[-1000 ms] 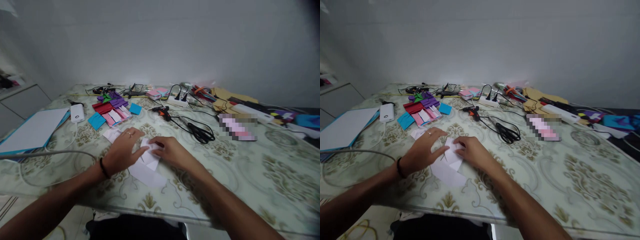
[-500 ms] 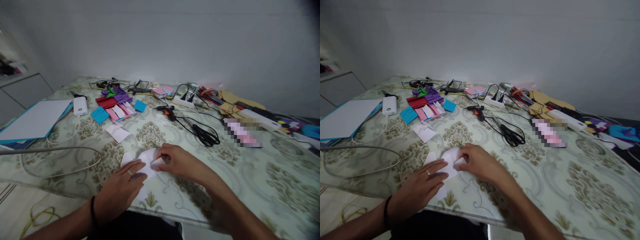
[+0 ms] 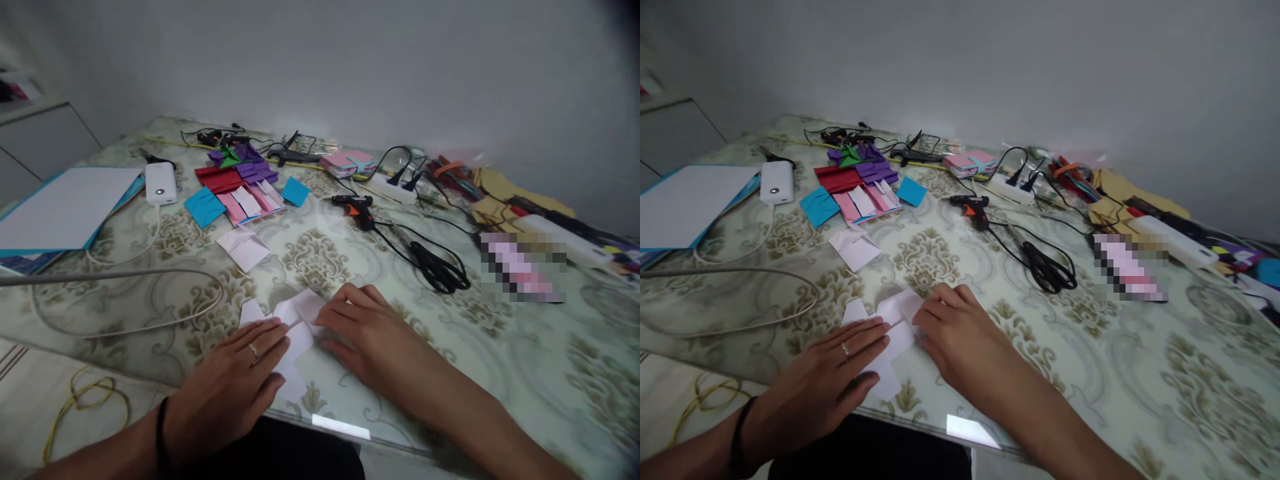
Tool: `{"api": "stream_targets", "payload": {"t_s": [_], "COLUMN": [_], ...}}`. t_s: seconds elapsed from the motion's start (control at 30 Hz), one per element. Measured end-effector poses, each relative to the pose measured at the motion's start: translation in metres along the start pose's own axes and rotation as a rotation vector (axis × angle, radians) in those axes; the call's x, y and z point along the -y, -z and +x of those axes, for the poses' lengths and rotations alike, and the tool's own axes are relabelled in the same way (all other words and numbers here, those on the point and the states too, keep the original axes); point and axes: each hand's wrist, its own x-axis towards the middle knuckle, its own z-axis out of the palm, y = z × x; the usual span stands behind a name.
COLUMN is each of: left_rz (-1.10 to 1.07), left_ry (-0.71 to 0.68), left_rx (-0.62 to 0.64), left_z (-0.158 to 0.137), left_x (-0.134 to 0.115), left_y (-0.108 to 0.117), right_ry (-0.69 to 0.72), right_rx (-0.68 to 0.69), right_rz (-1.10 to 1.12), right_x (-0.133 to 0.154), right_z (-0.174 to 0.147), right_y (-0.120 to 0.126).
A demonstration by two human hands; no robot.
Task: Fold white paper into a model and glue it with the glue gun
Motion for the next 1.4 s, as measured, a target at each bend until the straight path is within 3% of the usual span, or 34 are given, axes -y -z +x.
{"api": "stream_targets", "payload": {"t_s": [0.23,0.47,0.63,0.9,1.23,1.4], "left_rz": [0.003,-0.002,0.032,0.034,0.062,0.170], "left_ry": [-0.005,0.030,-0.034,-0.104,-0.127,-0.217], "left_rx": [0.003,-0.022,-0.012,0.002,-0.014,0.065], "left_z": [0.004,0.009,0.005,-0.008,-0.005,0.002], "left_x": [-0.002,-0.009,-0.007,0.003,0.006,0.007], "left_y": [0.000,-0.006,-0.012,-0.009,-0.002,0.002], "right_ry": [0.058,0.097,0.134,0.105,0.032,0.050], "right_rx": [0.033,0.007,-0.032,-0.169,-0.172,-0.169], "right_rz": [0.029,-0.287,-0.326,-0.360,-0.332,-0.369], "right_x": [-0.002,0.011,0.029,0.051,0.065,0.068], "right_z": [0.005,0.011,0.012,-0.016,-0.049,-0.046], "right_y": [0.000,0.002,-0.008,-0.032,-0.056,-0.056]}}
